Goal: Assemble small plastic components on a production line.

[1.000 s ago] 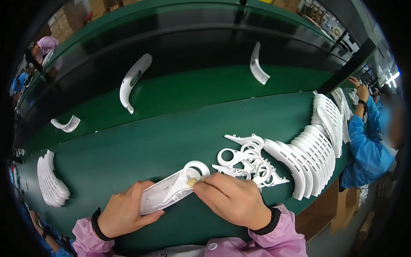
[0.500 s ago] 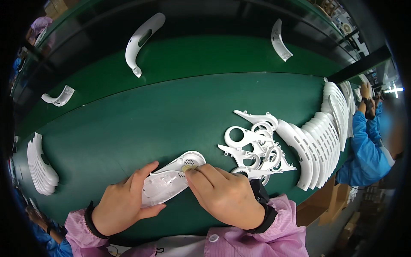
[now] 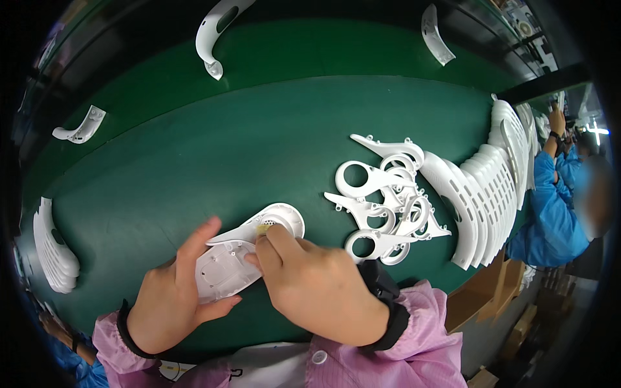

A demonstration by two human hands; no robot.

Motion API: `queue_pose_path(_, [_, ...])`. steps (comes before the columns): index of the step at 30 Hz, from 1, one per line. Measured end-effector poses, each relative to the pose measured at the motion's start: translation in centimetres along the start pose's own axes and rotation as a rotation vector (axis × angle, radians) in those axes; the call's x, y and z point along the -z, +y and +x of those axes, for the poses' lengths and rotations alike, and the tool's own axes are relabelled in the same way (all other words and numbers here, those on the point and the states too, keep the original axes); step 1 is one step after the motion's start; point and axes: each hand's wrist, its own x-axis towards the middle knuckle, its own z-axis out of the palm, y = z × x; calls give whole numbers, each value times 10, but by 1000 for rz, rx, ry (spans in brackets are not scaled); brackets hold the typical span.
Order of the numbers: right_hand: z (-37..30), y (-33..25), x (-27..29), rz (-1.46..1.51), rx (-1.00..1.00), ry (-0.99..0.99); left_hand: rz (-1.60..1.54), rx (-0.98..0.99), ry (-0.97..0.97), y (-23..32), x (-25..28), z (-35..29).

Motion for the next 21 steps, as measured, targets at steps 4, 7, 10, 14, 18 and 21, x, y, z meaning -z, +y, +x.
queue_pose_path(4, [4,8,17,120,27,-112,119,-167,110,-6,-7,3])
queue_pose_path(7, [1,16,17,105,70,-176,126,-146,74,-4,-5,4])
queue_pose_path(10, [2,18,19,95,86,-232,144,-128,52,-4,-3,4])
queue_pose_path(14, [5,20,20,115,113,-215,159,-54,-22,4,4,5])
queue_pose_path(18, [8,24,18,188,131,-117,161,-31,-61,5,7,7])
queue_pose_path(21, [4,22,7,208,15,-21,147,-49,-64,3,4,9])
